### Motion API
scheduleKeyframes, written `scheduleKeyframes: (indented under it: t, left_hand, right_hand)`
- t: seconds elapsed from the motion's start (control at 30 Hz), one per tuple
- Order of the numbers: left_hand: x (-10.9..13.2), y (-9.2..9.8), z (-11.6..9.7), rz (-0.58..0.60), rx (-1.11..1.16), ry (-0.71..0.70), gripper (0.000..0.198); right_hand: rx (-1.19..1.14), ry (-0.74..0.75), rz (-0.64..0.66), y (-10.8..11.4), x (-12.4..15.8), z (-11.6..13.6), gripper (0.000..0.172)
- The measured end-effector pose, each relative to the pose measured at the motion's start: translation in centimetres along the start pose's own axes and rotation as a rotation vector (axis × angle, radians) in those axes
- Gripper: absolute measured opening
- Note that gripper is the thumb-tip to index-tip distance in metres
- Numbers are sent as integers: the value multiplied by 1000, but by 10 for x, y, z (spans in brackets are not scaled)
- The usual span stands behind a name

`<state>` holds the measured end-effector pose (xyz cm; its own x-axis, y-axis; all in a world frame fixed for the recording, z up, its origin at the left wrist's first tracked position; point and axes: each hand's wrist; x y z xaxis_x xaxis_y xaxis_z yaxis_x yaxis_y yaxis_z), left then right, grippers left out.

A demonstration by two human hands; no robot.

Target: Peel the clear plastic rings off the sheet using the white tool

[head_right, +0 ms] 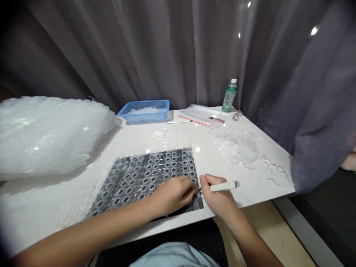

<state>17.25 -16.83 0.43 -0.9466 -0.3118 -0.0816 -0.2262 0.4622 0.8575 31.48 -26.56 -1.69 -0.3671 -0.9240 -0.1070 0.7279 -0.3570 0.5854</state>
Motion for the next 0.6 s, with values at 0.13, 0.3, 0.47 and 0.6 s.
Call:
scheduleKeyframes:
  t: [0.13, 0.3, 0.47, 0.6]
  left_hand:
    - [-4, 13, 10, -176, 475, 260, 24]
    - [-9, 38, 12, -196, 379, 265, 36]
    - [-12, 33, 5, -7, 65, 5, 10]
    - [-14, 18, 6, 47, -110, -13, 10]
  right_hand:
    - [-75, -69, 26, 0, -5, 3, 42]
    - [-428, -259, -16, -4, -15, -1, 41]
    - [-396, -221, 0, -7, -16, -2, 42]
    - [-300, -159, -6, -8, -15, -1, 41]
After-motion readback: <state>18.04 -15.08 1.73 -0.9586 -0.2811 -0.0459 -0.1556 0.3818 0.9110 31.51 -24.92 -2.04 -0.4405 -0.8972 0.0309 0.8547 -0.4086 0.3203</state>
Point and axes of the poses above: each hand's wrist, its own x-axis away from the middle knuckle, its own y-axis out of the back of the hand, z = x × y, and after that the axes turned 1 degree about z, right-handed
